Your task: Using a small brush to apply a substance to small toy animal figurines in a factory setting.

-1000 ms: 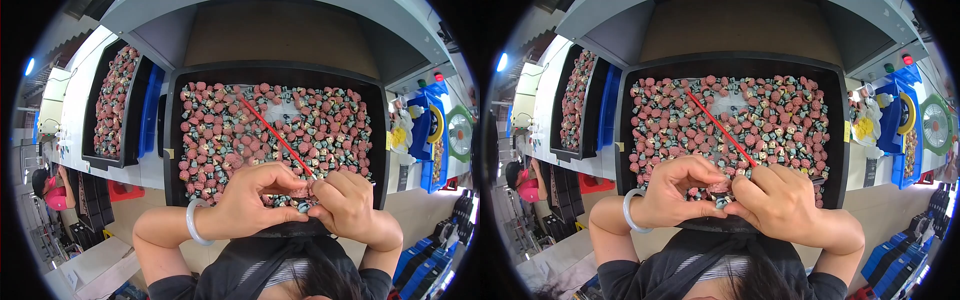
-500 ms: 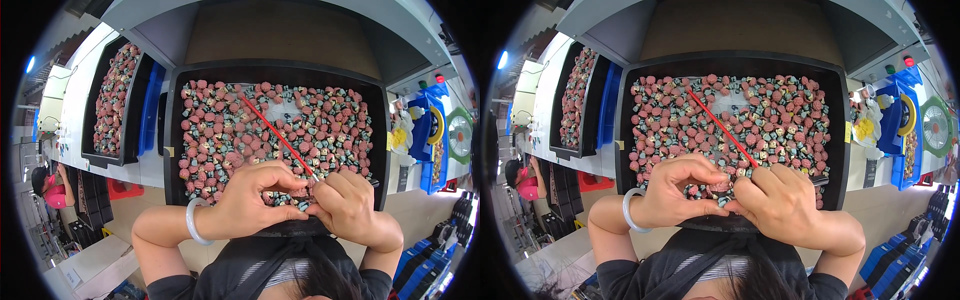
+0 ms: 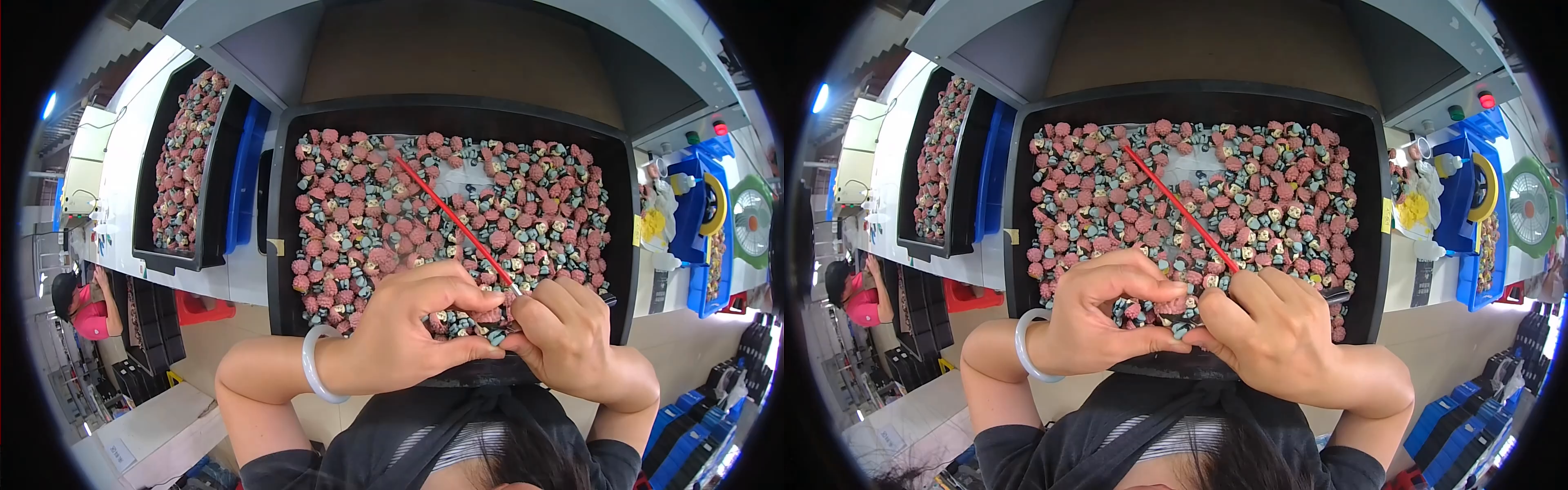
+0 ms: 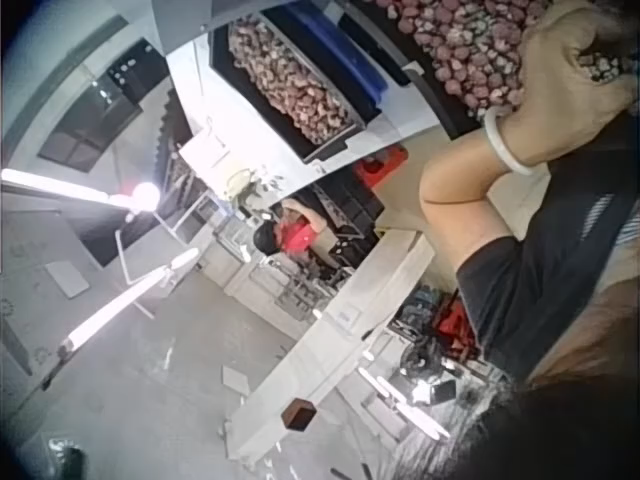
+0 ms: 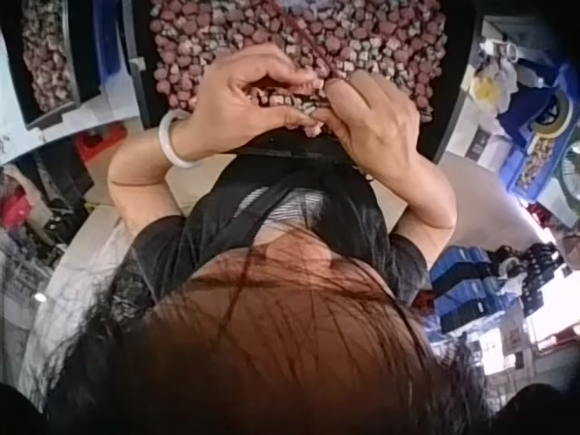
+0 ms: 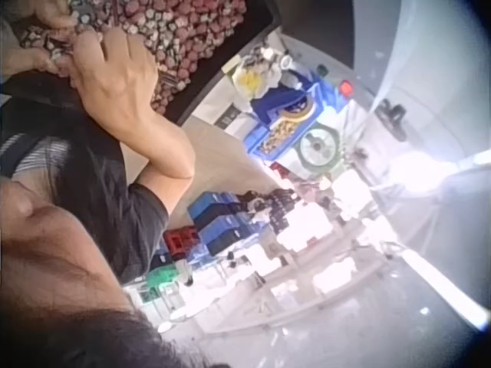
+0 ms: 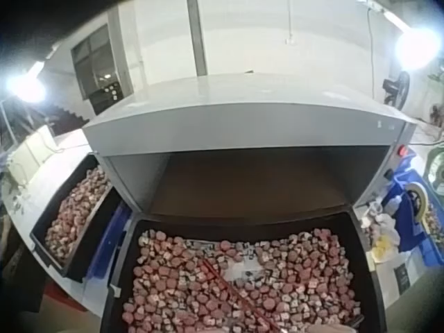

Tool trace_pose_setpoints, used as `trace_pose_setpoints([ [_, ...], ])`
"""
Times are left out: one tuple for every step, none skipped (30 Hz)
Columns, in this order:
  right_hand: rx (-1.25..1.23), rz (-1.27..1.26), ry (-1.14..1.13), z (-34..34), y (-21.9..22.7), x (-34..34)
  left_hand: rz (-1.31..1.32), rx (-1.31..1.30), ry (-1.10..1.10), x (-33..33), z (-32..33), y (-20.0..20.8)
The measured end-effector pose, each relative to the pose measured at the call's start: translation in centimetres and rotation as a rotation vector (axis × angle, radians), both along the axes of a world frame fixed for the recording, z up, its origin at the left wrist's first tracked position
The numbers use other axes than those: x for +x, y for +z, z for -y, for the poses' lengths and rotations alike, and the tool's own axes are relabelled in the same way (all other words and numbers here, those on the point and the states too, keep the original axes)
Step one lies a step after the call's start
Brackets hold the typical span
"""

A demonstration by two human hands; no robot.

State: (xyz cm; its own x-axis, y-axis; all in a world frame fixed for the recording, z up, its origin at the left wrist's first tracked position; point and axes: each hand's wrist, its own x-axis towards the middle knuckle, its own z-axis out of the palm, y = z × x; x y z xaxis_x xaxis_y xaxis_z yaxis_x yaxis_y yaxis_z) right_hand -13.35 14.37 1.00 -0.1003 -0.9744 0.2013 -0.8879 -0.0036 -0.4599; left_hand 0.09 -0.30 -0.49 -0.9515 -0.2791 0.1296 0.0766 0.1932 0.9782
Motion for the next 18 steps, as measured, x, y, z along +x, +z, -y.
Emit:
trace_pose_setpoints([
  [-0.007,0.014,-0.009,0.08,0.03,0.0,-0.001,-0.012,0.003,0.06,0.02,-0.01],
  [-0.013,0.028,-0.017,0.16,0.02,0.01,0.0,-0.011,0.006,0.12,0.03,-0.06],
  [-0.013,0.029,-0.013,0.2,-0.07,0.02,0.005,-0.017,0.011,0.19,0.03,-0.11],
  [-0.005,0.024,-0.007,0.13,-0.07,0.0,0.008,-0.021,0.01,0.15,0.02,-0.08],
  [0.003,0.019,0.0,0.07,-0.05,-0.01,0.008,-0.021,0.008,0.13,0.01,-0.05],
  [0.003,0.018,-0.002,0.0,0.02,0.0,0.01,-0.018,0.005,0.11,0.0,-0.03],
  [0.008,-0.006,0.011,-0.05,0.07,0.03,0.014,-0.015,0.003,0.13,0.0,-0.03],
  [0.013,-0.03,0.024,-0.06,0.09,0.05,0.014,-0.015,0.004,0.13,0.01,-0.03],
  [0.013,-0.03,0.025,-0.04,0.05,0.06,0.001,-0.015,0.001,0.1,0.02,-0.01],
  [0.0,-0.014,0.013,-0.03,-0.03,0.09,-0.012,-0.015,-0.004,0.09,0.02,0.0],
  [-0.014,0.001,0.0,-0.02,-0.08,0.1,-0.012,-0.015,-0.004,0.11,0.02,0.0],
  [-0.013,0.001,-0.001,-0.04,-0.09,0.1,-0.001,-0.02,-0.001,0.16,0.01,-0.01],
  [-0.004,-0.008,0.014,-0.04,-0.13,0.06,0.009,-0.024,0.003,0.18,0.02,-0.05],
  [0.006,-0.017,0.028,-0.04,-0.16,0.02,0.01,-0.024,0.003,0.14,0.04,-0.04],
  [0.006,-0.017,0.028,-0.05,-0.18,-0.04,-0.001,-0.021,-0.008,0.08,0.07,0.0],
  [0.001,0.009,0.02,-0.03,-0.21,-0.08,-0.01,-0.018,-0.018,0.09,0.1,0.02],
  [-0.004,0.036,0.012,0.01,-0.25,-0.11,-0.009,-0.018,-0.017,0.17,0.12,0.0],
  [-0.004,0.037,0.013,0.11,-0.34,-0.12,0.009,0.003,-0.014,0.29,0.15,-0.02],
])
